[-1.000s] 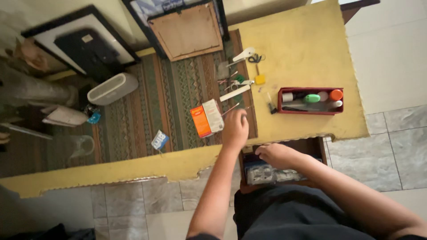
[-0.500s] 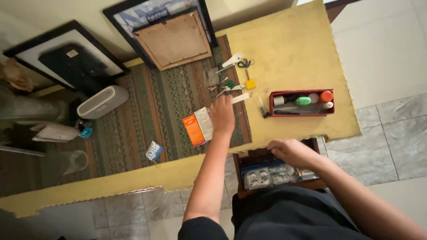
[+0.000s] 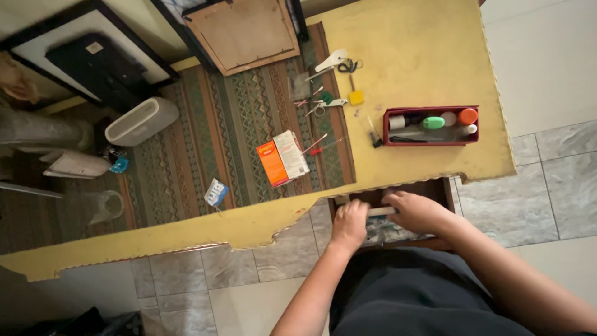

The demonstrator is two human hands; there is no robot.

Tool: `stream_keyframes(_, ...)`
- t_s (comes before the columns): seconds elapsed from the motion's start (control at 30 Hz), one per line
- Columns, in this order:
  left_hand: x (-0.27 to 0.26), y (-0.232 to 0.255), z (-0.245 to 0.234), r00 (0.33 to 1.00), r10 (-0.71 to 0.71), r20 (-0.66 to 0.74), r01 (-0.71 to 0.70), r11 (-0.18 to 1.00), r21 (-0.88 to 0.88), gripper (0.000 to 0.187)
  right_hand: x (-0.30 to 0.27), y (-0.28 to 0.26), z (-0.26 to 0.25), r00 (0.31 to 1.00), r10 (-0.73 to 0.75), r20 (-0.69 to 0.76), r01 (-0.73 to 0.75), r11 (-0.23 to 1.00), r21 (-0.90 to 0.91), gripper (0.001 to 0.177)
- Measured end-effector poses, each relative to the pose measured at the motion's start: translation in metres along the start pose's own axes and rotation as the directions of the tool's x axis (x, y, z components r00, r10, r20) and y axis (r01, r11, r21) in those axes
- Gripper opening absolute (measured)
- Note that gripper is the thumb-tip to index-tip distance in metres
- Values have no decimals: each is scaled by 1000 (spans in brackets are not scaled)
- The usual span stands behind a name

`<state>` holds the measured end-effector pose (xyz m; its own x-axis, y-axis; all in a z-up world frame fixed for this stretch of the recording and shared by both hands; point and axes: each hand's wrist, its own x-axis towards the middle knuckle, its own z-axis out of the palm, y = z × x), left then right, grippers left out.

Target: The person opens a drawer and places various small items from the table into a red tray, then puts the tray and remaining items into the drawer. Items handled include a green bottle, an orange cap, a white bottle, a black marker, pens, scissors, and a box.

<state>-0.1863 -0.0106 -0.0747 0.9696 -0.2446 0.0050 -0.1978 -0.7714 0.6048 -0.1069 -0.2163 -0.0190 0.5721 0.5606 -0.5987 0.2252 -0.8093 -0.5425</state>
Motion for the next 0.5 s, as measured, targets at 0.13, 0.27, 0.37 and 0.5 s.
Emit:
stream_keyframes(0.13, -11, -46, 61, 945, -203, 255, 154, 967, 201, 18, 16, 43, 37, 992, -7, -128, -6, 995, -104, 39)
stream_keyframes(0.27, 4, -72, 101, 880, -323, 347, 240, 935, 261, 23, 28, 81, 73, 941, 160, -297, -172, 985, -14, 30)
stream_keyframes(0.37, 16, -74, 105, 764, -414, 495, 352, 910, 218, 29, 31, 88, 80, 947, 147, -286, -177, 981, -83, 49)
stream_keyframes(0.5, 26, -72, 103, 708, -408, 576, 340, 912, 227, 33, 36, 58, 57, 935, 324, -143, -306, 942, 138, 47)
